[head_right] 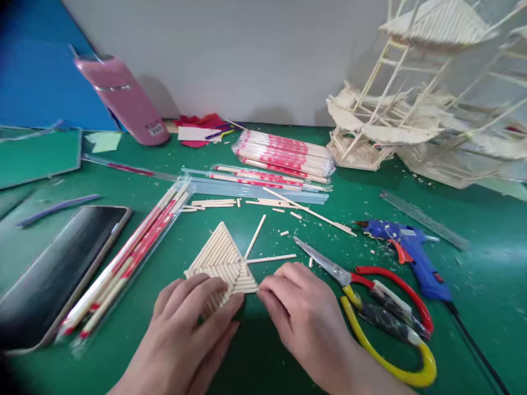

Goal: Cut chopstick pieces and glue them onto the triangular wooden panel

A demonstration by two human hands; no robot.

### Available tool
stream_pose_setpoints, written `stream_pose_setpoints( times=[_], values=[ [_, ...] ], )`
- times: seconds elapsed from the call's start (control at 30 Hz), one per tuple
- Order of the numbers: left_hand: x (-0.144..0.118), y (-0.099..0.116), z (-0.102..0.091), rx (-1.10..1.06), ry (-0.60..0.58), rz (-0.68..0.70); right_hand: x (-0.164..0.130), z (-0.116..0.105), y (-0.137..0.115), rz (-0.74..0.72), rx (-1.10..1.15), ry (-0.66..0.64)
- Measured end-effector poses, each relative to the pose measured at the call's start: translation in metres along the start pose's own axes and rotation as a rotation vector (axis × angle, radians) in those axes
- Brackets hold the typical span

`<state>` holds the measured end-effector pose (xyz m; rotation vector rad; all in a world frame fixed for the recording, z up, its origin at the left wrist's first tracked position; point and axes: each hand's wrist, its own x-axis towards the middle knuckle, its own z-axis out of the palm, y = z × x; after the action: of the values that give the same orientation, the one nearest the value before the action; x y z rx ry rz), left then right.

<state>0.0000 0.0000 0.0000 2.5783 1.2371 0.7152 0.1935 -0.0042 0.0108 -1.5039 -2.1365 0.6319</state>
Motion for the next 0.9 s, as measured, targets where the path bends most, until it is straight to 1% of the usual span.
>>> stream_pose_setpoints(
  times=[0.23,0.4,0.63,0.9],
  values=[
    [0.0039,0.0024,-0.0002,-0.017,0.025,-0.021,0.0026,-0.0027,-0.0013,0.006,-0.03,0.006],
    [0.0035,0.0029,-0.0002,-0.022,0.018,-0.027,0.0031,-0.0028,-0.0023,0.0,-0.045,0.025],
    [0.0045,0.0017,-0.0021,-0.048,0.018,-0.014,-0.0014,-0.0044,-0.0015,0.023,0.032,0.011],
    [0.0037,0.0019,0.0001,-0.031,0.038,-0.026,0.0015,-0.0025,-0.0029,0.021,-0.015,0.027]
  ],
)
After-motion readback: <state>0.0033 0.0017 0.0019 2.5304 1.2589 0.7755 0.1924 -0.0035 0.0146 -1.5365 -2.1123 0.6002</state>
